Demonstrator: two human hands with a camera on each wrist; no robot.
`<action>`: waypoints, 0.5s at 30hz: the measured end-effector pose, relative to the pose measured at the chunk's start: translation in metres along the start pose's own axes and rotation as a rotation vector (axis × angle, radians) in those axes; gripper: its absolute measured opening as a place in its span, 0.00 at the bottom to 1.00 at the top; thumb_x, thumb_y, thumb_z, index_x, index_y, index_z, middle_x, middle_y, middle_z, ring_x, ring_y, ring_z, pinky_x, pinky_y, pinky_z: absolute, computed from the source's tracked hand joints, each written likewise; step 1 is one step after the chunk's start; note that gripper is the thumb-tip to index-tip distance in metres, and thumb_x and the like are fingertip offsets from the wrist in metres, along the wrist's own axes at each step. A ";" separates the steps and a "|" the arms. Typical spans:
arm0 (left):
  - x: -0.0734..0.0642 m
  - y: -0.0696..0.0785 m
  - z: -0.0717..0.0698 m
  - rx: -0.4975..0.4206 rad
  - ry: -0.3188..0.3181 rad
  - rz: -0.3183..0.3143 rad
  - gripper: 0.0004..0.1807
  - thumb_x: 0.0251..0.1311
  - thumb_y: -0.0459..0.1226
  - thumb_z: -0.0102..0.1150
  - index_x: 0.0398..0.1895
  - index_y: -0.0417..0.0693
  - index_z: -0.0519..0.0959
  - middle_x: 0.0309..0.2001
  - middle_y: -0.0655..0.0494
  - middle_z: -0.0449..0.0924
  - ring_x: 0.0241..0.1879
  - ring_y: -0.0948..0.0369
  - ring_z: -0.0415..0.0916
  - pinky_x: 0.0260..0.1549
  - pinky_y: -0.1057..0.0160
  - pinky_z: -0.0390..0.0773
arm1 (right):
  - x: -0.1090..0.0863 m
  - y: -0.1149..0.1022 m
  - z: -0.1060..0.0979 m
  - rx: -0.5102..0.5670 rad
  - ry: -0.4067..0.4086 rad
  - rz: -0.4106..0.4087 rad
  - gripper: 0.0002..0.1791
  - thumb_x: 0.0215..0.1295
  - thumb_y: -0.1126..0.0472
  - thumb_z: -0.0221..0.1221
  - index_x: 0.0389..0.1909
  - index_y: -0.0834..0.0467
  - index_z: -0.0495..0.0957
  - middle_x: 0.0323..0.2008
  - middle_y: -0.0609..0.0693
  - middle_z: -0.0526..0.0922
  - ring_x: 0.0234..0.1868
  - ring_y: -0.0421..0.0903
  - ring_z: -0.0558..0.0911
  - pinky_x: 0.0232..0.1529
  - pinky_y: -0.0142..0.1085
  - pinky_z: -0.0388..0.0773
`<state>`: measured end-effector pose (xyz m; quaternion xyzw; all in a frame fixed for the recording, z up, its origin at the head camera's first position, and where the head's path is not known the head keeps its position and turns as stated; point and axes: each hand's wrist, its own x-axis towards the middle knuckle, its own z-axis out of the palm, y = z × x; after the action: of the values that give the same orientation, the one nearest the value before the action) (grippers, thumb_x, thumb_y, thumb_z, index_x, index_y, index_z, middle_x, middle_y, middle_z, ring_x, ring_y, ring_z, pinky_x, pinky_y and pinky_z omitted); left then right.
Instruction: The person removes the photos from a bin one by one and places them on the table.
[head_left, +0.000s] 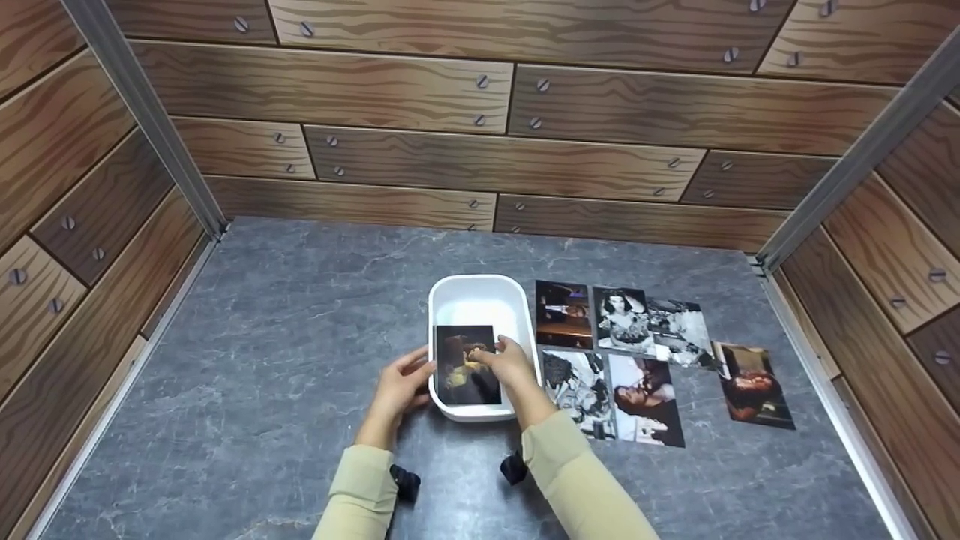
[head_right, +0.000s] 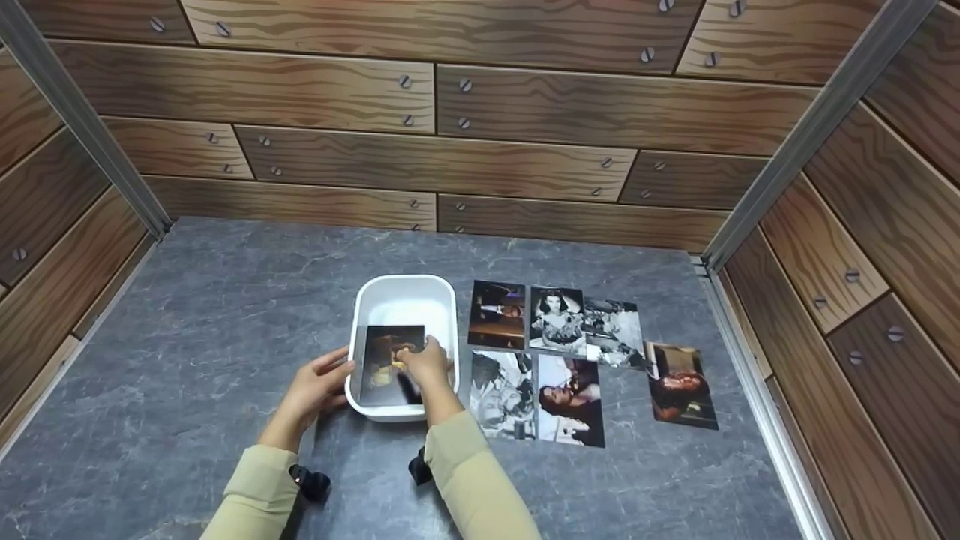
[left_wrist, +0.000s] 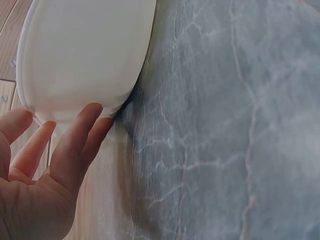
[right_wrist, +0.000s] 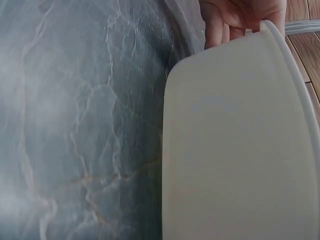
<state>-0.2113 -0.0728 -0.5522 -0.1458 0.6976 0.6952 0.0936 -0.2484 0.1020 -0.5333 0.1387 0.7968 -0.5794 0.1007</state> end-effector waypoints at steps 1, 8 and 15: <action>0.000 0.000 0.000 -0.003 0.000 0.003 0.25 0.64 0.37 0.60 0.64 0.42 0.72 0.59 0.35 0.74 0.42 0.58 0.80 0.28 0.62 0.85 | 0.000 0.000 0.001 -0.003 0.012 0.000 0.39 0.58 0.66 0.62 0.67 0.75 0.57 0.63 0.72 0.68 0.65 0.63 0.68 0.68 0.46 0.67; -0.001 0.002 -0.001 -0.011 -0.010 0.011 0.25 0.64 0.37 0.60 0.64 0.41 0.72 0.59 0.35 0.74 0.41 0.59 0.79 0.28 0.62 0.85 | 0.006 0.003 0.002 0.062 0.101 -0.058 0.32 0.53 0.76 0.58 0.62 0.73 0.67 0.49 0.66 0.77 0.47 0.53 0.77 0.48 0.39 0.79; -0.001 0.002 -0.001 -0.011 -0.022 0.001 0.25 0.65 0.37 0.59 0.65 0.41 0.71 0.60 0.35 0.73 0.44 0.56 0.80 0.29 0.61 0.85 | 0.000 -0.004 -0.020 0.066 0.102 -0.118 0.19 0.55 0.72 0.62 0.49 0.72 0.78 0.38 0.62 0.84 0.36 0.44 0.80 0.40 0.32 0.79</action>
<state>-0.2110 -0.0740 -0.5501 -0.1385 0.6926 0.7008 0.1002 -0.2501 0.1202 -0.5238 0.1239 0.7881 -0.6026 0.0210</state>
